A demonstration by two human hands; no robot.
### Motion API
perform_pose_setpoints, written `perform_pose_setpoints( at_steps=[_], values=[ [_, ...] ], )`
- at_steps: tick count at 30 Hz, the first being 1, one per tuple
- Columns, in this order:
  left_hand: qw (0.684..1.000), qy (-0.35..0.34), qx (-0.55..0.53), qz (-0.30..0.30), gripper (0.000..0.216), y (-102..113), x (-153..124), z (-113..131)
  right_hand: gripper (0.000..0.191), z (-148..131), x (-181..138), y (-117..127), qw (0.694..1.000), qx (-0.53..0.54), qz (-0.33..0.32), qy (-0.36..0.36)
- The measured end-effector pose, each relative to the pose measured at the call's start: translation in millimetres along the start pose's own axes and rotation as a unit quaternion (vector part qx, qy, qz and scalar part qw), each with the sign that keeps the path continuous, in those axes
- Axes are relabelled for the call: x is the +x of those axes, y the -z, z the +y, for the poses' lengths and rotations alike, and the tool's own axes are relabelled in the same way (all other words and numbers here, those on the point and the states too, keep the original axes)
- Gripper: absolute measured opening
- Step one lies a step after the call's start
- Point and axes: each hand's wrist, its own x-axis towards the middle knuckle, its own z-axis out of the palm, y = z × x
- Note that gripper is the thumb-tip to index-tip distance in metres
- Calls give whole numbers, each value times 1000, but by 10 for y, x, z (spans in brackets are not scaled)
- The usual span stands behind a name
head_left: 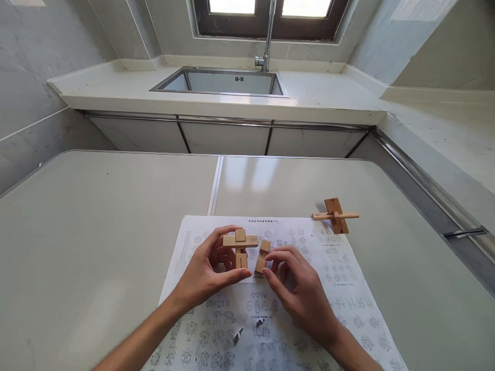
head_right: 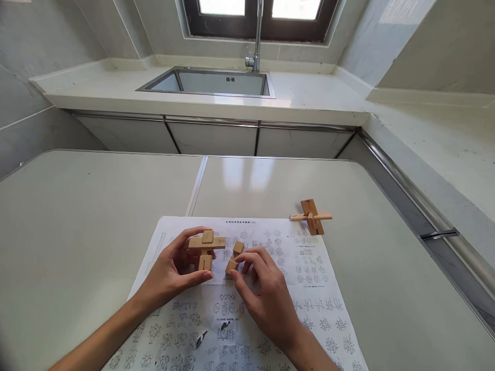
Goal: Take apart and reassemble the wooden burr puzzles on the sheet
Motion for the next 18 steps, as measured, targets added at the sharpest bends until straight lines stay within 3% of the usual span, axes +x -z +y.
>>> perform_pose_setpoints(
  at_steps=[10,18],
  values=[
    [1000,3,9,-8,72,-21,-13,31,6,3,6,-2,1000,-10,2,-5],
    [1000,-7,22,-18,69,-23,-20,14,30,75,-42,-39,996,-85,17,19]
  ],
)
